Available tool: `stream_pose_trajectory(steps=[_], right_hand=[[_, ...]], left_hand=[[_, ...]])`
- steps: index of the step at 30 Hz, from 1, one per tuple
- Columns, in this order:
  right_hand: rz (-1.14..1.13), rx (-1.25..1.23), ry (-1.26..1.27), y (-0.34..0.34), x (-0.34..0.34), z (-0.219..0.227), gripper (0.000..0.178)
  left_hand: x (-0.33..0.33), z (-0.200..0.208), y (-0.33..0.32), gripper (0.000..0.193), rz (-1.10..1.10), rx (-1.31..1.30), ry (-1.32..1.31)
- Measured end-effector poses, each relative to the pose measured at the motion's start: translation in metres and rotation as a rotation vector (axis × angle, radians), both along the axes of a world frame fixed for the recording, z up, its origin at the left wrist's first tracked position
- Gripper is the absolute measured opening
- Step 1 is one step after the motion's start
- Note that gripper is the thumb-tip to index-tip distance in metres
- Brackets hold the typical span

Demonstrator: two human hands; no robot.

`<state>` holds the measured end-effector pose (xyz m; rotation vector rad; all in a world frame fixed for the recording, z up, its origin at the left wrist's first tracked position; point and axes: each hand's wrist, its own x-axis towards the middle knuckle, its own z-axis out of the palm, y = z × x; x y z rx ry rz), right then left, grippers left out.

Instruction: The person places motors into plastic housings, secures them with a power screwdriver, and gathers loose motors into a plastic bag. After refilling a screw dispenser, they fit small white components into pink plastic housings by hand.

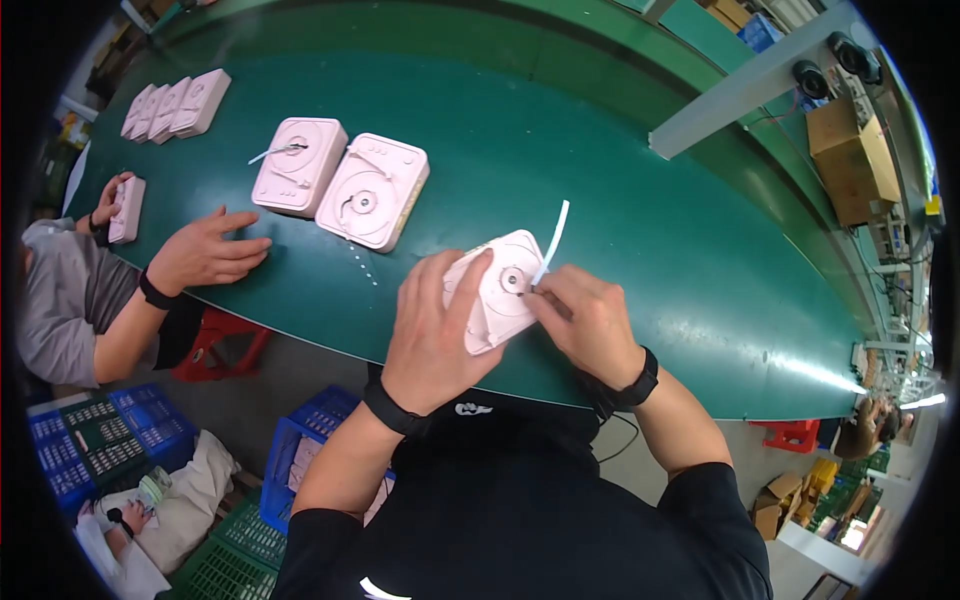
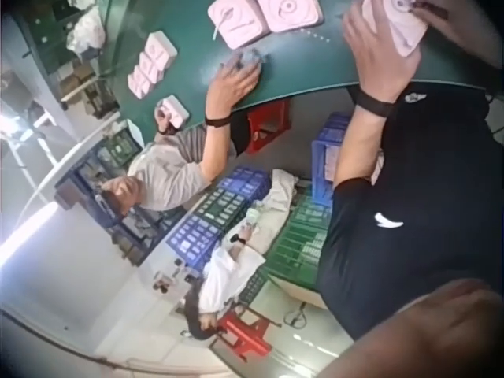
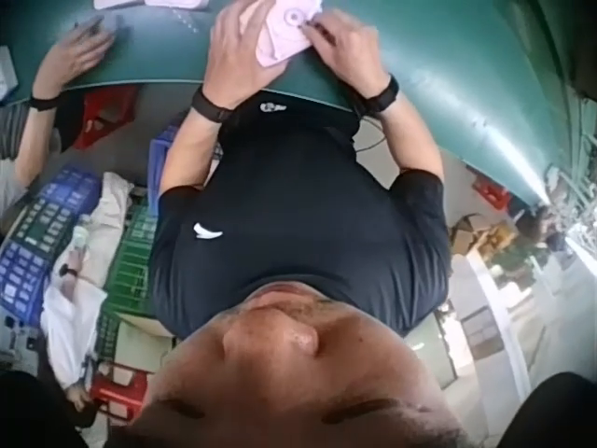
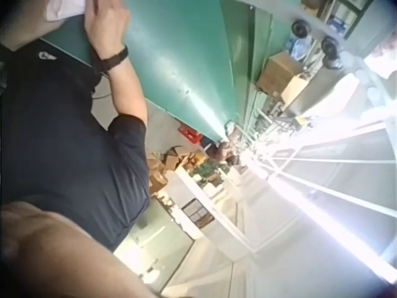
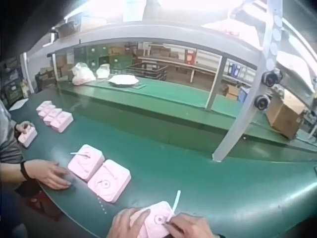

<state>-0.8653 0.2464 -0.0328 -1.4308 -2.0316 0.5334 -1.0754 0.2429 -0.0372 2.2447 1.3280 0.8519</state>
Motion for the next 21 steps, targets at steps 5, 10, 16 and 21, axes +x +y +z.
stream_pose_trajectory(steps=[5,10,16,21], right_hand=[[0.000,0.112,-0.011,-0.001,-0.006,0.000,0.008],[0.018,0.118,-0.023,-0.001,-0.005,-0.001,0.009],[0.103,0.216,-0.192,-0.001,-0.005,0.004,0.010],[0.120,0.121,-0.079,0.004,-0.004,0.021,0.012]], left_hand=[[0.005,-0.003,0.001,0.086,-0.002,0.010,-0.030],[0.003,-0.004,-0.002,0.085,0.019,0.013,-0.043],[0.001,-0.002,0.000,0.083,0.006,0.030,-0.048],[-0.003,0.001,-0.004,0.082,0.022,0.052,0.003]])
